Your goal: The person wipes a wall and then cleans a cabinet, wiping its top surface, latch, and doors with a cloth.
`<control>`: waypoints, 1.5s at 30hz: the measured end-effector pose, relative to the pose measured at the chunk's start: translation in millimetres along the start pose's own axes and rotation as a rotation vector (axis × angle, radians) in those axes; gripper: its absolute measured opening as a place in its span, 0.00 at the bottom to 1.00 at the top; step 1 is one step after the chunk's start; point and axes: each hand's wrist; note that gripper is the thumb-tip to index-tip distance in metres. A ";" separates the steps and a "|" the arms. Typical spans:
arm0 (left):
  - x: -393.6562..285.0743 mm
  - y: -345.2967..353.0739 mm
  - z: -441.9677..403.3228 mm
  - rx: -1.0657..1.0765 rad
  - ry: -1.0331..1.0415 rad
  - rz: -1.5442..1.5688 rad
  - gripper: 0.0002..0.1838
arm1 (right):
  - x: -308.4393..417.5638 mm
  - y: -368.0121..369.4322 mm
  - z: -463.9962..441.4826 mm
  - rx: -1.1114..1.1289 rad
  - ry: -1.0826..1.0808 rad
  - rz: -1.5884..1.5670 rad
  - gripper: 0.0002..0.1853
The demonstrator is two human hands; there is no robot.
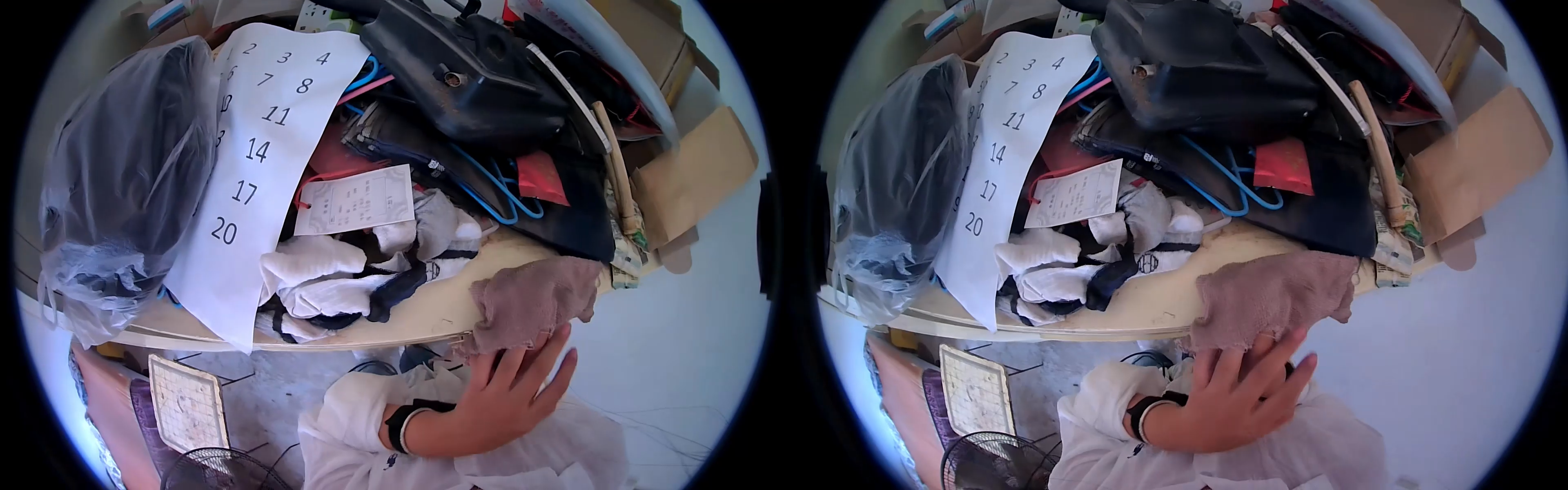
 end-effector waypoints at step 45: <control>78.3 -22.3 20.1 -0.119 0.051 -0.474 0.15 | 0.9 -24.9 -37.3 0.269 -0.092 0.193 0.24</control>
Point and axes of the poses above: each hand's wrist, its own z-axis away from the middle knuckle, its own y-axis out of the palm, x = y × z, and after that the axes turned 4 degrees about -x, right-handed
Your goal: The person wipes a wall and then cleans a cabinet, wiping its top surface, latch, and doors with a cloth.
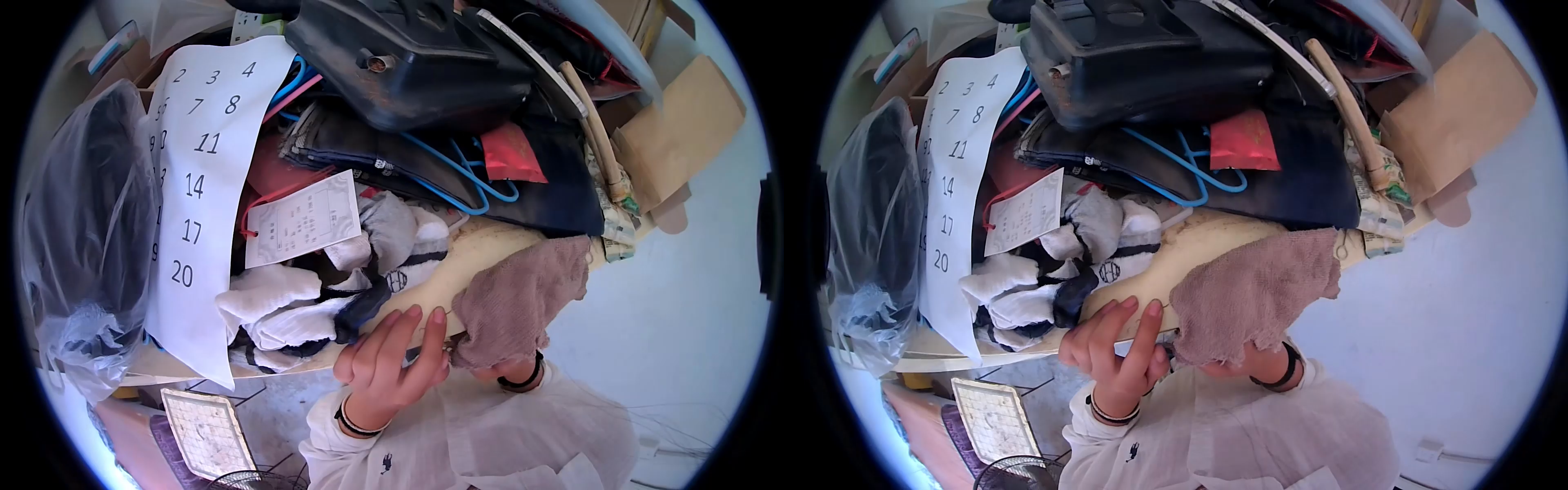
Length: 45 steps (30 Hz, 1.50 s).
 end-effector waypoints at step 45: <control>-2.3 14.1 9.2 -0.161 -0.019 0.030 0.19 | -18.4 58.2 6.1 -0.259 0.240 -0.351 0.16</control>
Point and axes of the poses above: each hand's wrist, its own z-axis away from the middle knuckle, its own y-axis out of the palm, x = y × z, and after that the axes turned 4 degrees about -x, right-handed
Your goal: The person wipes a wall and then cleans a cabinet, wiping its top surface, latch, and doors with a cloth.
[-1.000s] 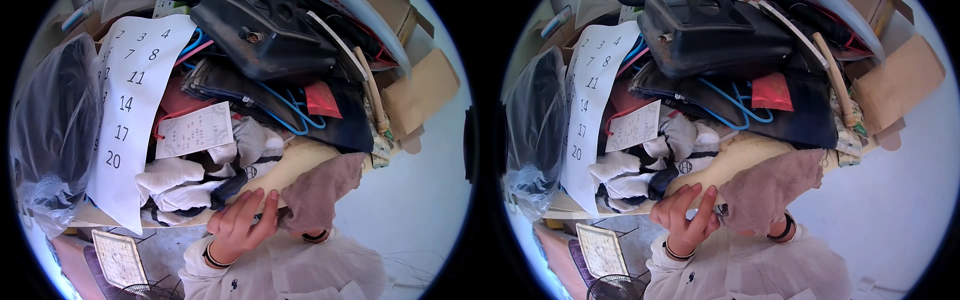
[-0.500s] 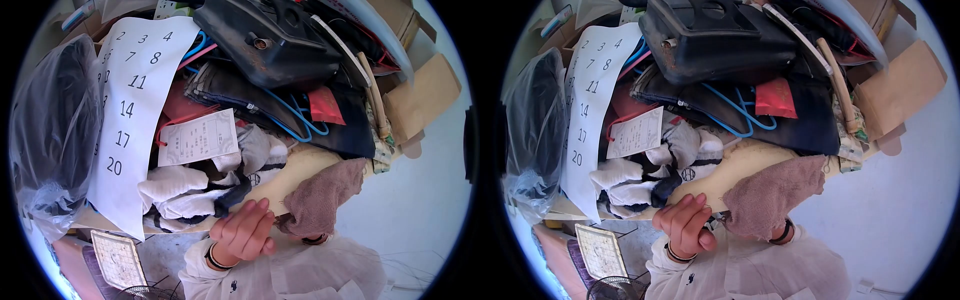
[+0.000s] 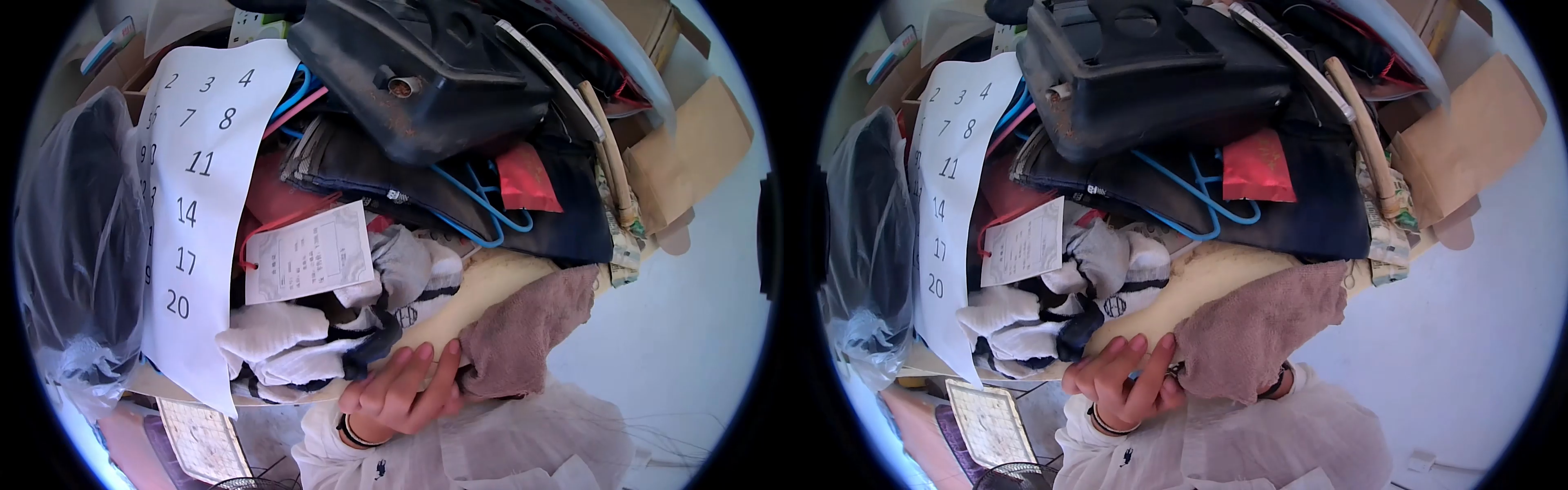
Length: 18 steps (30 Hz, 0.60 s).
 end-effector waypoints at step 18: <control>4.6 -2.9 2.1 0.039 0.104 -0.097 0.09 | 4.0 -2.8 -12.2 -0.220 -0.041 0.142 0.15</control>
Point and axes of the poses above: each hand's wrist, its own z-axis away from the middle knuckle, its own y-axis out of the palm, x = y × z, and after that the axes turned 4 degrees about -x, right-handed
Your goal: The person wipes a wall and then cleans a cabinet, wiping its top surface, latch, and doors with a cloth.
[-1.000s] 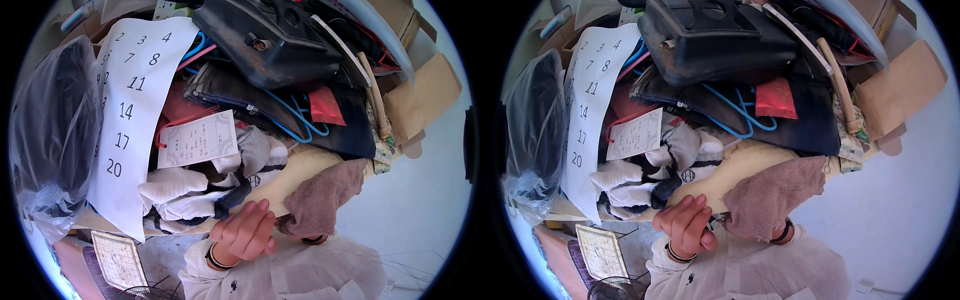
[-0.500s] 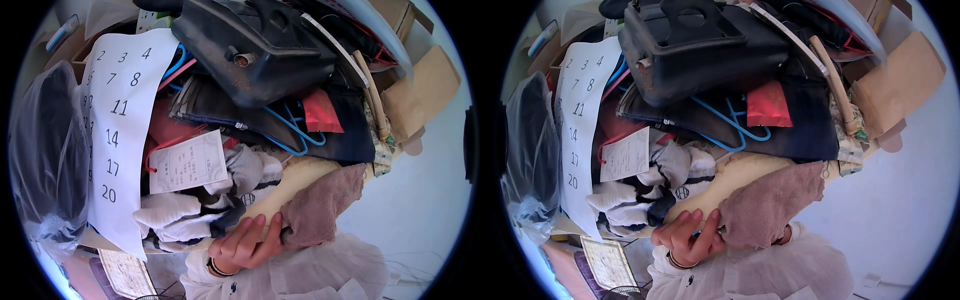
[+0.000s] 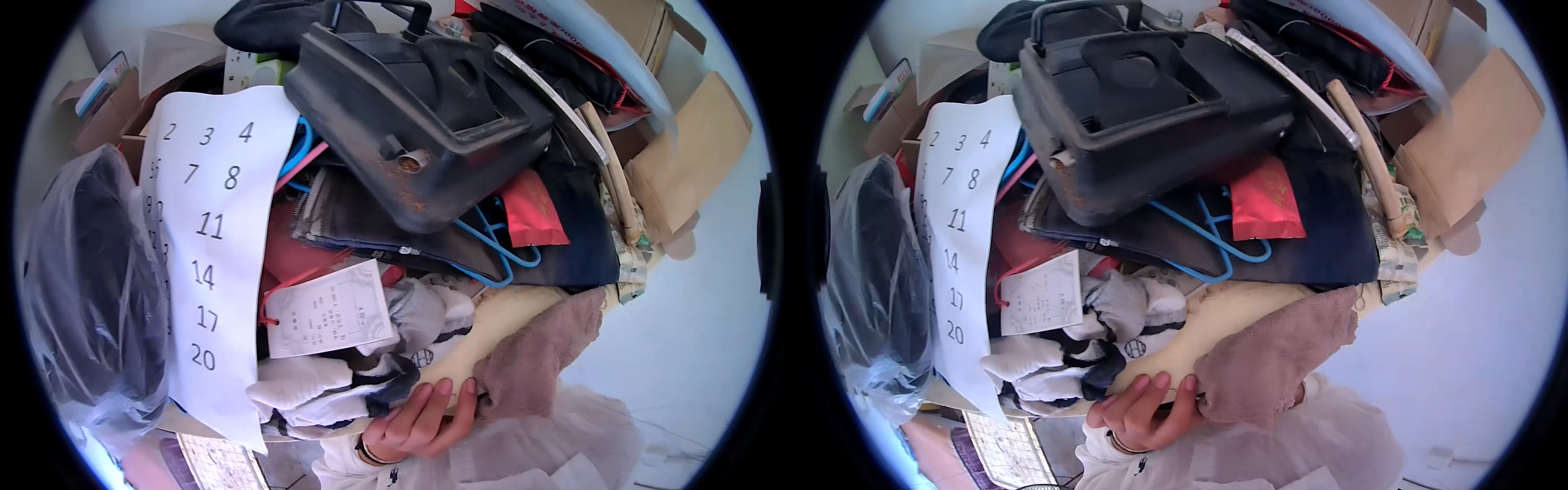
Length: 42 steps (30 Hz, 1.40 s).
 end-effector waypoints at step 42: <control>93.8 -124.7 119.6 0.043 -1.109 0.475 0.15 | 182.3 155.5 -15.3 -0.003 -0.628 -0.361 0.27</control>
Point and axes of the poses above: each hand's wrist, its own z-axis away from the middle knuckle, its own y-axis out of the palm, x = y × z, and after that the axes turned 4 degrees about -x, right-handed
